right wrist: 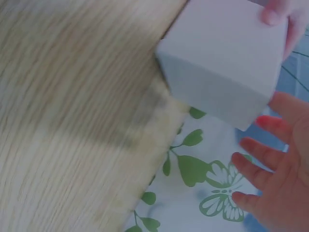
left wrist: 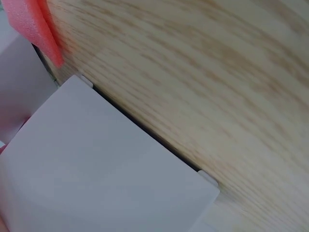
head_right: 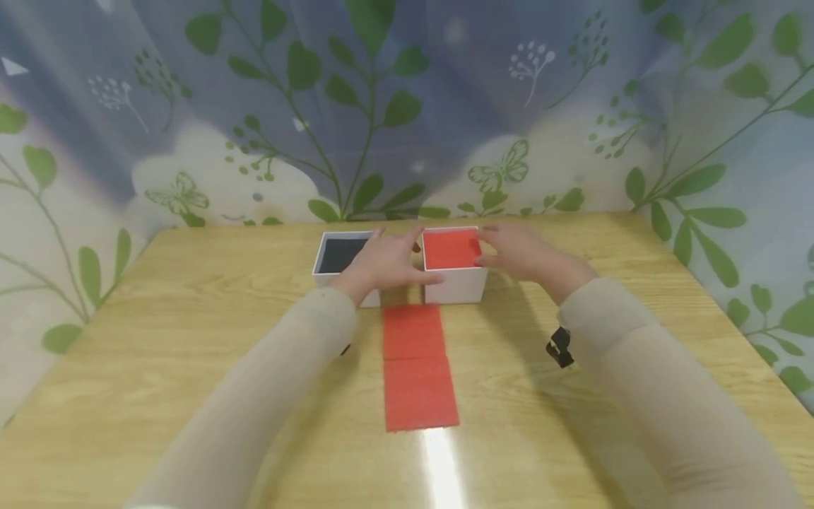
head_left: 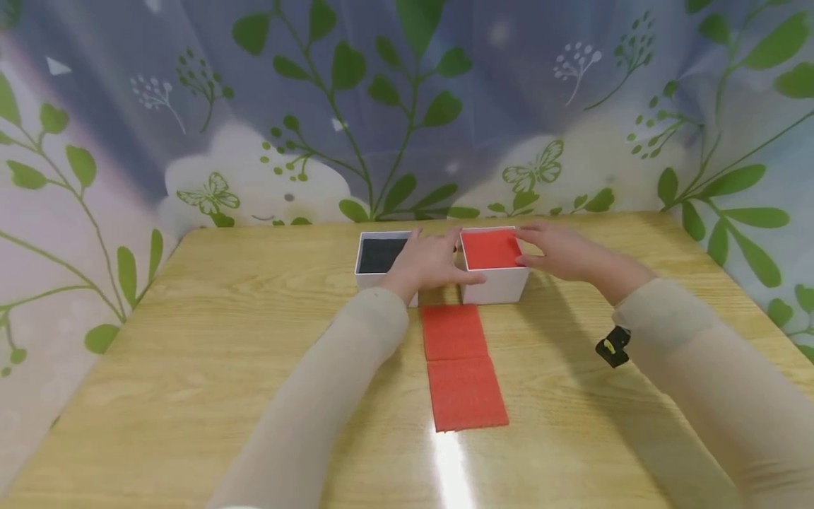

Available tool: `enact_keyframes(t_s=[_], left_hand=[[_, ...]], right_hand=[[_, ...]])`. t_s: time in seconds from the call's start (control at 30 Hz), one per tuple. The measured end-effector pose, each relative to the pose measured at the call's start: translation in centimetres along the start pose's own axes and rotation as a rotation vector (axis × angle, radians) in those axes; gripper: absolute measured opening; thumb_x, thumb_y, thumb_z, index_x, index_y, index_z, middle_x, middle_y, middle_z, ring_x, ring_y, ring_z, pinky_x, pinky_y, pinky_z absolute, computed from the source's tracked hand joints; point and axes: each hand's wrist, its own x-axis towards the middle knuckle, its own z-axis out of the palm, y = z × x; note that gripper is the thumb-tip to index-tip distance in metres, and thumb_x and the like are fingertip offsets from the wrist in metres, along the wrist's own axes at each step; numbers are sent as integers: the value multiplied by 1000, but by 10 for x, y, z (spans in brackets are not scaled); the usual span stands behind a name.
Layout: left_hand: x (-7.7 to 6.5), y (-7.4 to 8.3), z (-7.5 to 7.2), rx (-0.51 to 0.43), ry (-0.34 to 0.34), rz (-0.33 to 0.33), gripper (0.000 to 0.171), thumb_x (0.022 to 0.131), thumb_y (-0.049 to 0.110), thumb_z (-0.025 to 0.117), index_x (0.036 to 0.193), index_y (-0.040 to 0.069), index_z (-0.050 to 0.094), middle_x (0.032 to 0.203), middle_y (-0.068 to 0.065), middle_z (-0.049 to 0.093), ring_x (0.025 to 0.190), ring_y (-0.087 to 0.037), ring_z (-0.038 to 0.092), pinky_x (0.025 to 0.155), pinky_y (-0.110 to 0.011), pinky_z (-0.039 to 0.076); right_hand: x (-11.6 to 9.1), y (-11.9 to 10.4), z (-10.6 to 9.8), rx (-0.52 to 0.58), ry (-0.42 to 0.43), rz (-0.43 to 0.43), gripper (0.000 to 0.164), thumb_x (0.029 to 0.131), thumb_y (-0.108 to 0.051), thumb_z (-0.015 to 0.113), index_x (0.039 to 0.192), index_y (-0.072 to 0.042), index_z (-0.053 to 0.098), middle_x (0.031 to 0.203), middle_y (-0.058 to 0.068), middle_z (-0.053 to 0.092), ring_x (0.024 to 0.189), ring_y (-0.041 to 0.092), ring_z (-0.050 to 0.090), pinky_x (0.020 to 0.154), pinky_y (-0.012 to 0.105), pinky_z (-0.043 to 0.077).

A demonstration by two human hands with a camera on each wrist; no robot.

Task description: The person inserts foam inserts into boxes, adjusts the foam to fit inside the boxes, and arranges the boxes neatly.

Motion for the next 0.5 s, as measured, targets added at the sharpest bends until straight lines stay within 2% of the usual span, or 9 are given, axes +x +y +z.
enact_keyframes(t_s=[0.1,0.33,0.5], left_hand=[[0,0,2,1,-4,-6,108,70,80,49,150,16,16,98,14,65,117,-19,52,111,-48,3],[0,1,1,-2,18,0,108,70,79,51,150,15,17,107,14,64,115,-19,54,111,-48,4],[1,0,1,4,15,-3,107,70,80,50,150,15,18,97,15,65,111,-17,56,111,-48,4]], right_hand=[[3,-2,4,-16,-27,30,60,95,-28,53,140,8,34,139,32,32,126,48,32,102,58,27],[12,-8,10,-58,-45,109,58,98,-25,47,140,11,30,139,33,33,127,47,32,104,56,25],[18,-12,13,-39,-45,158,57,99,-27,45,137,12,31,137,32,35,125,46,35,103,55,27]])
